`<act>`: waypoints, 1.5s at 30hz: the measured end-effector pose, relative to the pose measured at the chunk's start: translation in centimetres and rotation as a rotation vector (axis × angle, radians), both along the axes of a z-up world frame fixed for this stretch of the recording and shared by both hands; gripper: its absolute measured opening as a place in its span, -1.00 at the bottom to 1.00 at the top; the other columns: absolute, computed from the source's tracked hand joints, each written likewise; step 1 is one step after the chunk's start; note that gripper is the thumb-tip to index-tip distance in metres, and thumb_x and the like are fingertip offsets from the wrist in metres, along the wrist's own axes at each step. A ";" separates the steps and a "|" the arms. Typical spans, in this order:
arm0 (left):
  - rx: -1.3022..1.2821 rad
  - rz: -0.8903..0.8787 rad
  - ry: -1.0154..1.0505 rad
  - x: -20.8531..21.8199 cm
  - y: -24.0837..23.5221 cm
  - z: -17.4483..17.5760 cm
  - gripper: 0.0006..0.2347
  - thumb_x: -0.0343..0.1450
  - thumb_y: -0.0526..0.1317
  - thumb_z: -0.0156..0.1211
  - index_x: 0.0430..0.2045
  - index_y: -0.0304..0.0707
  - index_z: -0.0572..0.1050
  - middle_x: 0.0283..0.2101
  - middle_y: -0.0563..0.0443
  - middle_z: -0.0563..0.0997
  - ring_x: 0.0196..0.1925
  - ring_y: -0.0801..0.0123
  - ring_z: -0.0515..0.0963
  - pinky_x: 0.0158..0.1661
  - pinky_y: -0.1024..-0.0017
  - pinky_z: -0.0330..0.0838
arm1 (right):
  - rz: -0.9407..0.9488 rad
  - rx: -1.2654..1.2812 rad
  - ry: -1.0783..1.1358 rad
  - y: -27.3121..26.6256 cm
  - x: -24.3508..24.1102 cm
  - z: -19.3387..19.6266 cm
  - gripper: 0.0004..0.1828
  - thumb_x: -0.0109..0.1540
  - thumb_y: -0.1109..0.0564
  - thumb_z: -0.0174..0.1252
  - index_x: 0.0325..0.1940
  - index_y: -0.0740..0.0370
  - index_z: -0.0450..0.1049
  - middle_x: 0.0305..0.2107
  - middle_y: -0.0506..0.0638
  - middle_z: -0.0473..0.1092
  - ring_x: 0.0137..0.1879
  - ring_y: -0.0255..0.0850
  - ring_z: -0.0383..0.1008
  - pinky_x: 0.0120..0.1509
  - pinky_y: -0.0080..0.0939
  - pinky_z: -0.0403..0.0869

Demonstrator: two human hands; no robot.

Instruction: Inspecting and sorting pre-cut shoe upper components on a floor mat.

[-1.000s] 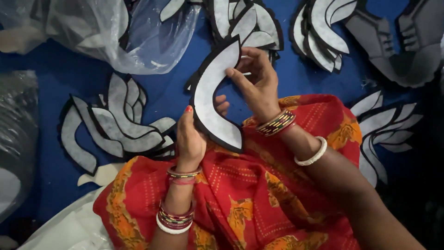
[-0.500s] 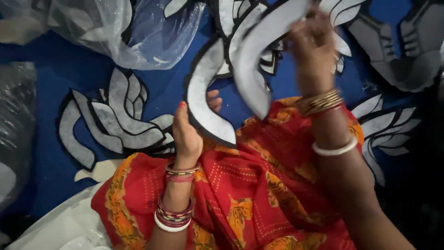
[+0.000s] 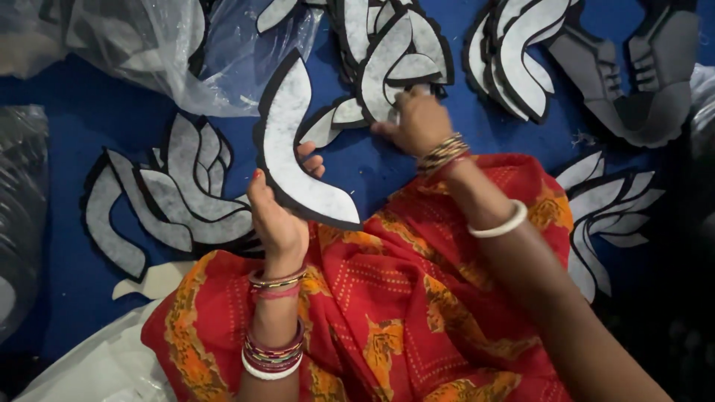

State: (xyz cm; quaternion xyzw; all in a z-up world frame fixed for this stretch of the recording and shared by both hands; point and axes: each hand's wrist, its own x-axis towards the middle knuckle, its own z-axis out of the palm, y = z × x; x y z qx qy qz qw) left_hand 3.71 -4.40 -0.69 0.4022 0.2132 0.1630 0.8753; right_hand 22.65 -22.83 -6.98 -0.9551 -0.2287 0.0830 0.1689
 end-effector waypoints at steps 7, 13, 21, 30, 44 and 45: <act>-0.048 0.009 -0.063 -0.1 0.3 -1.6 -0.45 0.56 0.05 -0.28 0.26 -0.49 0.32 0.15 -0.26 0.55 0.10 0.10 0.59 0.18 0.18 0.45 | -0.029 -0.115 -0.139 -0.2 1.0 -4.5 -0.55 0.07 0.00 0.39 -0.04 0.26 0.56 -0.18 0.22 0.51 -0.06 0.21 0.54 -0.10 0.20 0.50; -0.133 -0.027 -0.135 -0.3 0.4 -2.1 -0.46 0.59 0.05 -0.25 0.25 -0.55 0.31 0.23 -0.27 0.51 0.23 0.05 0.55 0.31 0.14 0.36 | -0.114 0.893 0.615 0.1 -3.4 6.3 -0.69 0.34 0.14 0.23 0.15 0.26 0.55 -0.13 -0.05 0.56 -0.11 -0.37 0.51 -0.05 -0.38 0.50; -0.288 -0.102 -0.247 -0.6 0.7 -1.6 -0.51 0.62 -0.02 -0.21 0.28 -0.54 0.30 0.31 -0.25 0.47 0.38 0.11 0.43 0.43 0.22 0.17 | 0.226 0.974 0.571 3.8 -11.2 8.2 -0.64 0.36 0.23 0.20 0.26 0.30 0.50 -0.04 -0.06 0.48 0.11 -0.34 0.43 0.28 -0.36 0.38; -0.370 -0.105 -0.349 -0.7 1.1 -2.4 -0.52 0.64 -0.04 -0.21 0.32 -0.52 0.30 0.31 -0.27 0.46 0.39 0.10 0.43 0.44 0.23 0.18 | 0.198 0.969 0.594 3.9 -11.7 7.0 -0.65 0.39 0.24 0.16 0.27 0.32 0.47 -0.02 -0.08 0.45 0.12 -0.37 0.42 0.27 -0.38 0.37; -0.324 -0.132 -0.306 -0.8 0.9 -1.8 -0.52 0.66 -0.04 -0.24 0.32 -0.55 0.28 0.31 -0.25 0.46 0.37 0.14 0.44 0.41 0.26 0.22 | 0.134 1.014 0.729 4.1 -11.8 7.0 -0.65 0.39 0.24 0.14 0.28 0.32 0.46 0.03 -0.10 0.46 0.13 -0.41 0.41 0.26 -0.39 0.40; -0.318 -0.123 -0.293 -0.8 0.9 -1.7 -0.53 0.65 -0.05 -0.23 0.32 -0.54 0.28 0.31 -0.22 0.46 0.38 0.15 0.44 0.41 0.26 0.22 | 0.125 1.020 0.739 4.1 -11.8 7.0 -0.65 0.39 0.24 0.14 0.28 0.32 0.46 0.03 -0.10 0.47 0.12 -0.41 0.41 0.25 -0.39 0.40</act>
